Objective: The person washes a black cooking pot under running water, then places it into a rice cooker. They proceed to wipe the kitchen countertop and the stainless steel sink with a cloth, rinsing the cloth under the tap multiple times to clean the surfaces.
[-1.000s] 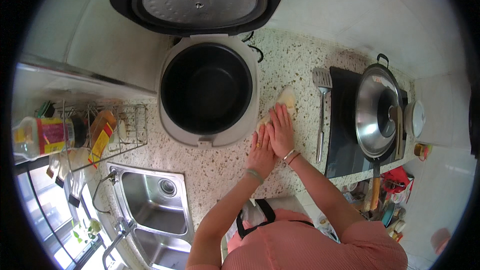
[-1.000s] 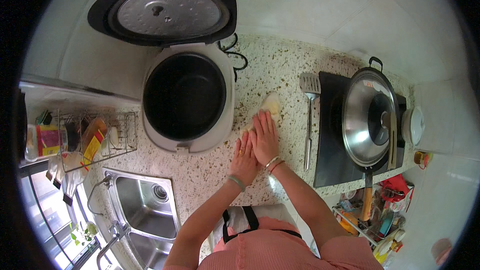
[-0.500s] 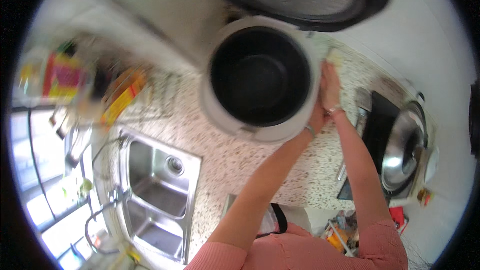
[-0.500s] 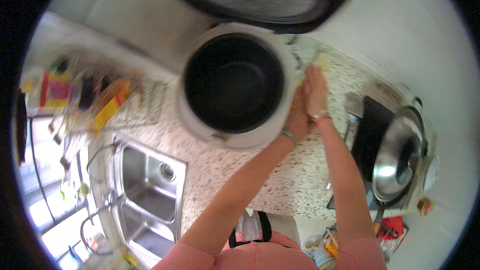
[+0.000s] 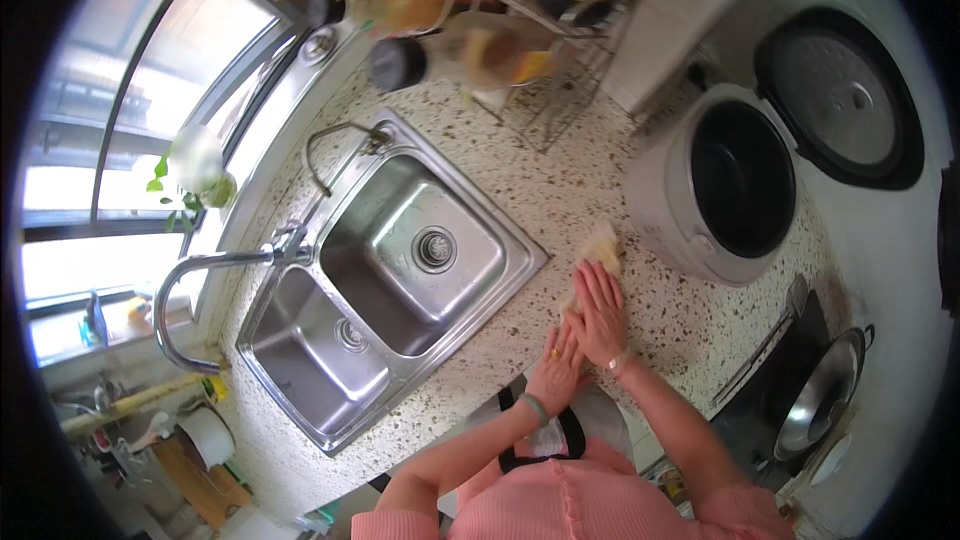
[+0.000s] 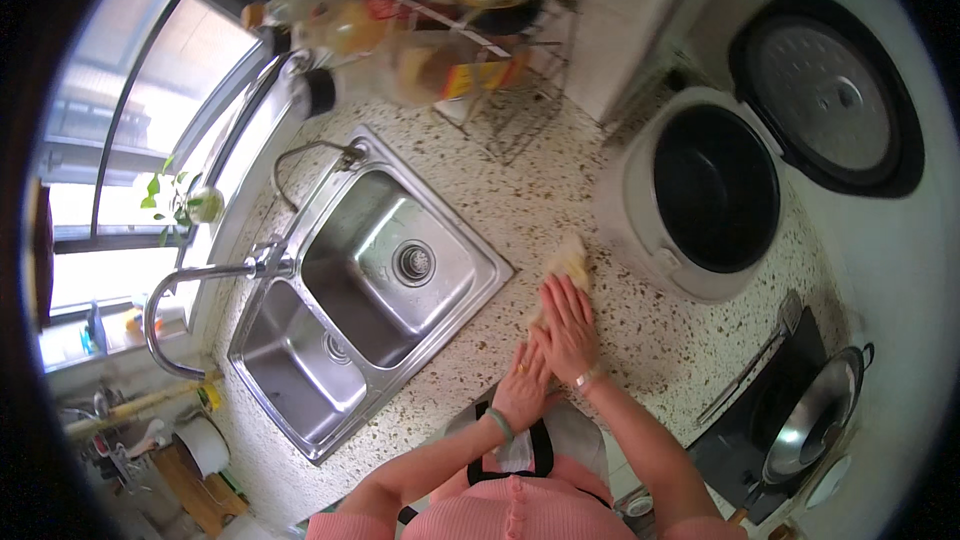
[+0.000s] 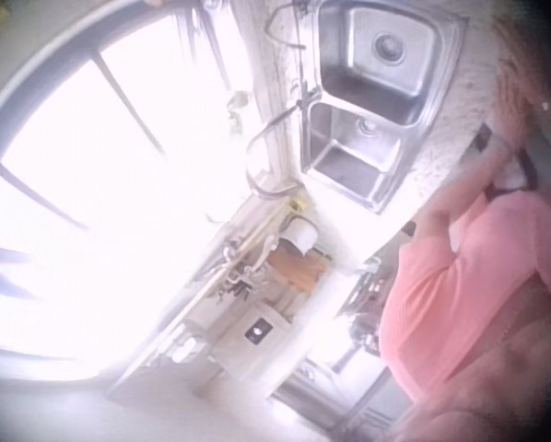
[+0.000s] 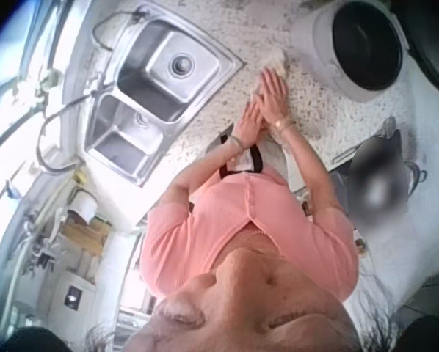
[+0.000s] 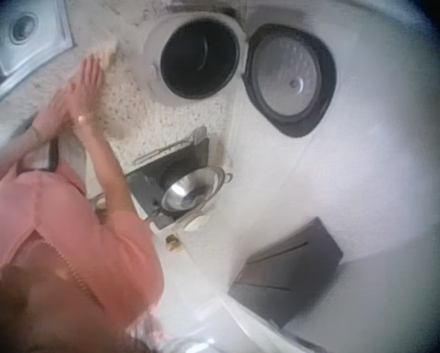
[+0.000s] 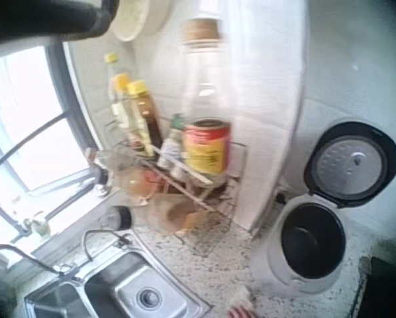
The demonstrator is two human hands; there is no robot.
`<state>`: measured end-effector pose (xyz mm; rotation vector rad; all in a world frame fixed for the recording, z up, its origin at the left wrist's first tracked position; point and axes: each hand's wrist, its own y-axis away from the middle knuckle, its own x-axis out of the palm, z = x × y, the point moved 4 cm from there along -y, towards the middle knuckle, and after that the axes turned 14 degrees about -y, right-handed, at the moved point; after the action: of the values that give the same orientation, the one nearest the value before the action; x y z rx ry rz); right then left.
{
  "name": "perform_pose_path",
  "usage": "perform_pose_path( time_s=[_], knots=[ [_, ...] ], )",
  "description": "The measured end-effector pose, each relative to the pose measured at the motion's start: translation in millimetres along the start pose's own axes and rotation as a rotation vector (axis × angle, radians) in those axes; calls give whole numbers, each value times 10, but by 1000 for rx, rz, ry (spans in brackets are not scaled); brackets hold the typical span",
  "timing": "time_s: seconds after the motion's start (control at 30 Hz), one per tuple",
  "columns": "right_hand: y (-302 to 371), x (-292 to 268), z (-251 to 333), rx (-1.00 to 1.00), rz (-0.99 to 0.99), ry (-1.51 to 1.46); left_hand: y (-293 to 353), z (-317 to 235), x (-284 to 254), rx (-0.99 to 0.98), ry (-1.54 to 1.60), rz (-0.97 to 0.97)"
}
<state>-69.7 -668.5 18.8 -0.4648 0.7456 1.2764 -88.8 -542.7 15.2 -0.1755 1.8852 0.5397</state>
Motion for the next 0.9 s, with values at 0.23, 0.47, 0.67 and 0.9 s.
perform_pose_path(
  time_s=[0.23,0.47,0.67,0.9],
  knots=[
    [-1658,261,313,-365,154,103,-606,555,-508,-281,43,-248],
    [-2188,478,491,-436,191,65,-800,1106,-502,-278,24,-351],
    [-1717,279,264,-243,71,-195,-671,1294,-531,8,94,-514],
    [-304,382,304,-43,-196,-54,158,776,-161,181,179,-356]
  ],
)
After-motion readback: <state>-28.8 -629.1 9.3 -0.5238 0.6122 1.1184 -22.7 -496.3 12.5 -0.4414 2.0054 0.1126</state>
